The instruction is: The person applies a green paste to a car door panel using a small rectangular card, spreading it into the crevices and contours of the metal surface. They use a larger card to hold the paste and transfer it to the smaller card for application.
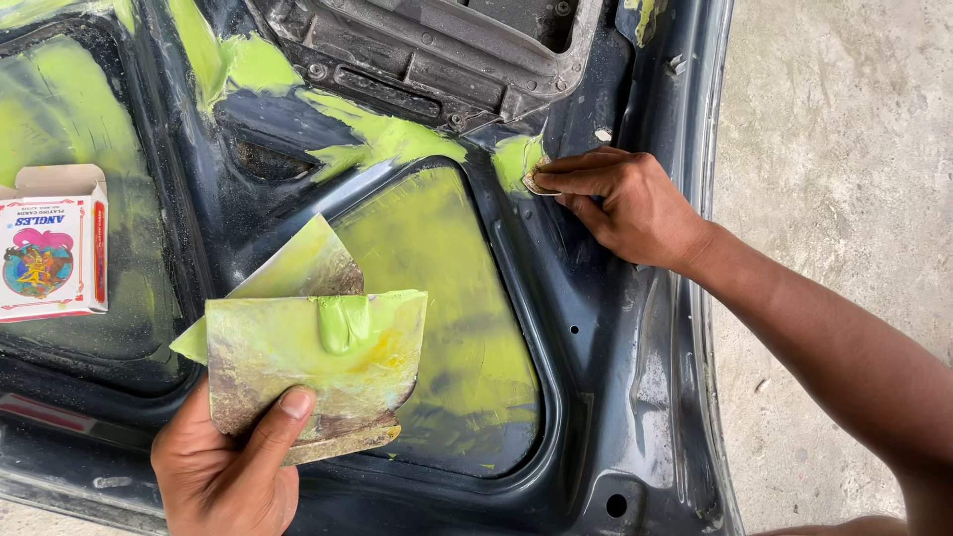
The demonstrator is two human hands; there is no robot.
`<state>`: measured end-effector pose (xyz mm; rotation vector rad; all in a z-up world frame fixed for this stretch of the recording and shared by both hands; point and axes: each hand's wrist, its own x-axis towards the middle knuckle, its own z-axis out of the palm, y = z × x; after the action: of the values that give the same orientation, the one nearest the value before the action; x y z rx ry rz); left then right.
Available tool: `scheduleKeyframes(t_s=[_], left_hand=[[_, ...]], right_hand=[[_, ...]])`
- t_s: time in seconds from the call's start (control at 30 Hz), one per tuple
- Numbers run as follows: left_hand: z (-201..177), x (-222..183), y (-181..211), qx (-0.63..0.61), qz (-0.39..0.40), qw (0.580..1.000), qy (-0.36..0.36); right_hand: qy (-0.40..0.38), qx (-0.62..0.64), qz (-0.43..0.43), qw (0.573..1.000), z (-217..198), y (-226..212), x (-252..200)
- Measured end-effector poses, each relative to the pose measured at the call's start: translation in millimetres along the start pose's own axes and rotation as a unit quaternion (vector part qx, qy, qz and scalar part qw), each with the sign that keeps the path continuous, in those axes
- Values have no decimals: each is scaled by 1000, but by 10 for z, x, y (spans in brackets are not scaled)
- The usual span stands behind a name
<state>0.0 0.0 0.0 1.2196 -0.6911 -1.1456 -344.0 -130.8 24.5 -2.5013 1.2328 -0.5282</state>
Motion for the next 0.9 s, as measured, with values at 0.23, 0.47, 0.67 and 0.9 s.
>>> scheduleKeyframes(t_s=[0.23, 0.47, 0.67, 0.9], left_hand=[[-1, 0, -26, -17, 9, 1000, -9], [5, 4, -19, -23, 20, 999, -22], [10, 1, -12, -14, 24, 999, -18], [81, -15, 125, 31, -6, 999, -14]], right_hand=[[-19, 8, -15, 1000, -39, 12, -9], [-35, 13, -16, 999, -84, 15, 15], [-54, 9, -23, 998, -124, 44, 31], [-89, 15, -45, 995, -223, -6, 84]])
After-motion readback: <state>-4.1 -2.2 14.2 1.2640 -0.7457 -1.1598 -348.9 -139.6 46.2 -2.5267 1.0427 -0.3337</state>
